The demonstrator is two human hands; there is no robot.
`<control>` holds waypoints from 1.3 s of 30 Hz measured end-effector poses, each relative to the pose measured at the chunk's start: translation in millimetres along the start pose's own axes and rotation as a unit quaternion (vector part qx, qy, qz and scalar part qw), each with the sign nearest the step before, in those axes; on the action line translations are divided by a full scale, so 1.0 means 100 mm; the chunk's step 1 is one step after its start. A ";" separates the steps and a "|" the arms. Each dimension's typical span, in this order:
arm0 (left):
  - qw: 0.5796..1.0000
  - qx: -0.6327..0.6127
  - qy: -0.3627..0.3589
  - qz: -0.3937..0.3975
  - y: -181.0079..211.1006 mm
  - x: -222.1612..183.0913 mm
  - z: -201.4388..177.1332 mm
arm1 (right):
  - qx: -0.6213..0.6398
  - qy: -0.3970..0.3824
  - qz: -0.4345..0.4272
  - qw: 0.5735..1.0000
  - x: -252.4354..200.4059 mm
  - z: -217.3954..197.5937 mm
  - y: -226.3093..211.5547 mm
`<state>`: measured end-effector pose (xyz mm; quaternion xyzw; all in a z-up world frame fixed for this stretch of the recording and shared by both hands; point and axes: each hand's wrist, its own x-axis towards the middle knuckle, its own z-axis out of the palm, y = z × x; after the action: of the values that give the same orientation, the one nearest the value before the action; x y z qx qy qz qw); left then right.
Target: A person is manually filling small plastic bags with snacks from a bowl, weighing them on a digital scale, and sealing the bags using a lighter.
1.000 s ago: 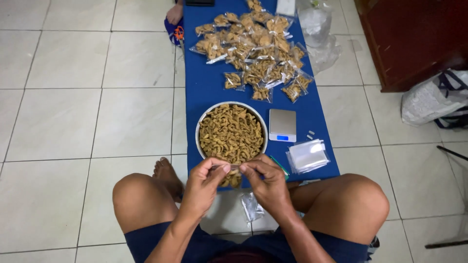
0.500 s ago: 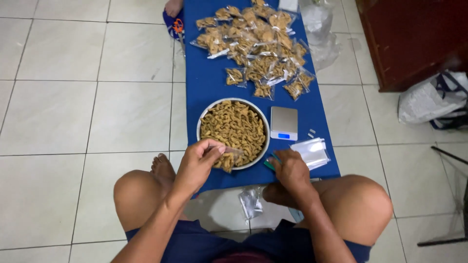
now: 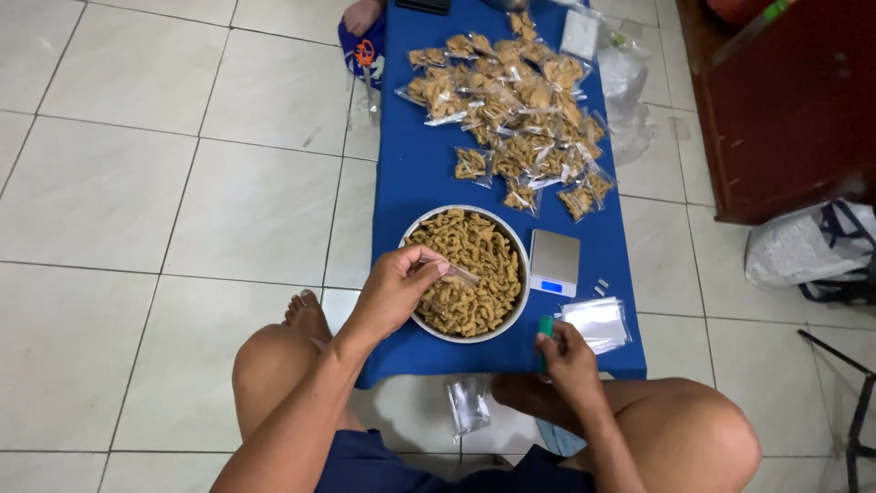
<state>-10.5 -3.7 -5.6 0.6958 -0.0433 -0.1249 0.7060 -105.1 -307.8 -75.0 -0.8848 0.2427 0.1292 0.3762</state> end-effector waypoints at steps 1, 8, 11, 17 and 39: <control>1.000 -0.002 0.003 0.000 -0.03 0.02 -0.01 | -0.003 -0.002 -0.002 1.000 0.02 -0.04 -0.06; 0.998 0.066 -0.001 0.007 -0.03 0.06 0.06 | 0.097 -0.097 -0.172 0.975 0.00 -0.41 -0.83; 0.997 0.079 -0.007 0.020 0.06 0.03 0.06 | -0.052 -0.086 -0.293 0.951 -0.08 -0.53 -1.33; 0.992 0.118 -0.018 0.030 0.10 -0.03 0.07 | -0.200 -0.143 -0.371 0.895 -0.13 -0.62 -1.89; 0.978 0.161 -0.067 0.115 0.19 -0.01 0.16 | -0.390 -0.186 -0.458 0.777 0.08 -0.45 -1.99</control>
<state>-13.1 -19.1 14.1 0.7805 -0.1901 -0.0804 0.5901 8.3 -224.1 72.0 -0.9212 -0.3368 0.1876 0.0520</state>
